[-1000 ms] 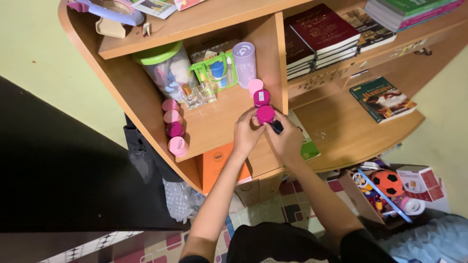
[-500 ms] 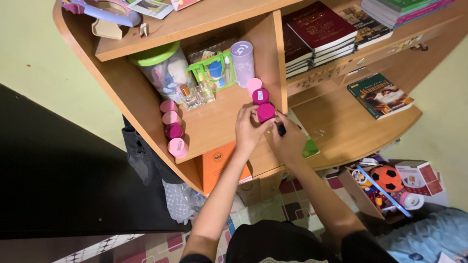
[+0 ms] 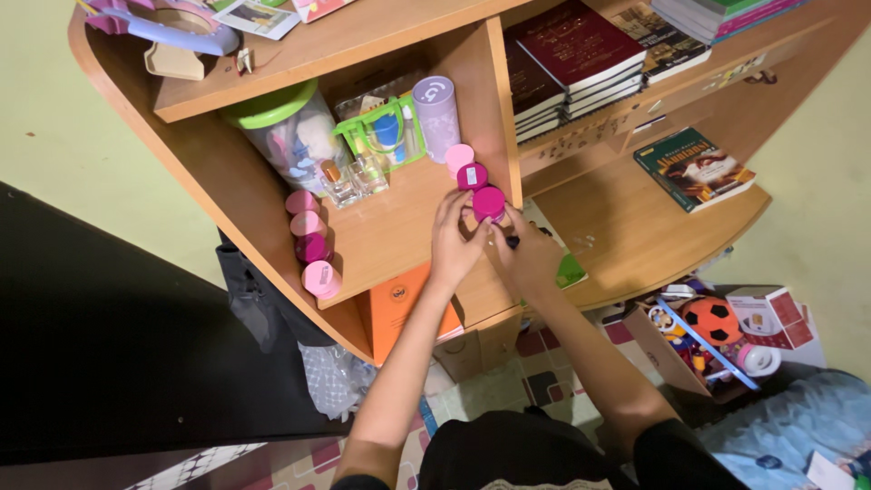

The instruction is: The person wipes the covers of several books and small containers with a dark cloth. They pick up each item from a cluttered bed, wipe it, and place it on a wooden shelf. The person handles books and pink containers one at a time.

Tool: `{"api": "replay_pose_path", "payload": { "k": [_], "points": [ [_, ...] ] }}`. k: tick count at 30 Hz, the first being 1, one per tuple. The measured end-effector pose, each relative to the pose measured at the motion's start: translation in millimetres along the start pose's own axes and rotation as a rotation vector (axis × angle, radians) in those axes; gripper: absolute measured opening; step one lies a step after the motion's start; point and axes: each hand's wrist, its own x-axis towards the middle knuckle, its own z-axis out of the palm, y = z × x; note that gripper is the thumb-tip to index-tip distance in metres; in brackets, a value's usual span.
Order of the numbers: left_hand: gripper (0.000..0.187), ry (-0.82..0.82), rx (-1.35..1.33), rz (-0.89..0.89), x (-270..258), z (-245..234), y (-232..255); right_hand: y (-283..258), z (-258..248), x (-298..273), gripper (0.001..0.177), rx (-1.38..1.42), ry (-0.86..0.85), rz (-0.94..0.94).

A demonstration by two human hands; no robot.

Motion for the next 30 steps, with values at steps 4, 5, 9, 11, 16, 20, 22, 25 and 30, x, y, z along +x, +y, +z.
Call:
{"api": "replay_pose_path", "payload": {
  "k": [4,5,9,11,16,20,22,25,30],
  "points": [
    [0.056,0.085,0.0,0.035,-2,2,5,2,6,-1,0.044,-0.061,0.005,0.009],
    [0.06,0.081,0.012,0.049,-1,2,5,2,7,-1,0.046,-0.05,0.003,0.016],
    [0.07,0.005,0.0,-0.08,2,1,2,3,10,-1,0.053,-0.038,0.001,0.011],
    [0.071,-0.029,-0.005,-0.142,1,1,-1,2,11,0,0.053,-0.057,0.018,-0.012],
    [0.072,-0.033,0.093,-0.078,1,2,-8,1,13,2,0.05,-0.058,0.048,-0.03],
    [0.071,-0.048,0.094,-0.121,2,1,-7,0,14,3,0.05,0.002,0.058,-0.028],
    [0.072,-0.089,0.083,-0.262,3,0,-5,-2,14,3,0.05,0.028,0.065,-0.029],
    [0.07,-0.038,0.091,-0.1,3,-2,-3,-4,15,5,0.049,0.03,0.034,0.005],
    [0.065,-0.01,0.014,-0.123,3,-2,-2,-7,11,4,0.05,0.066,0.049,0.01]
  ]
}}
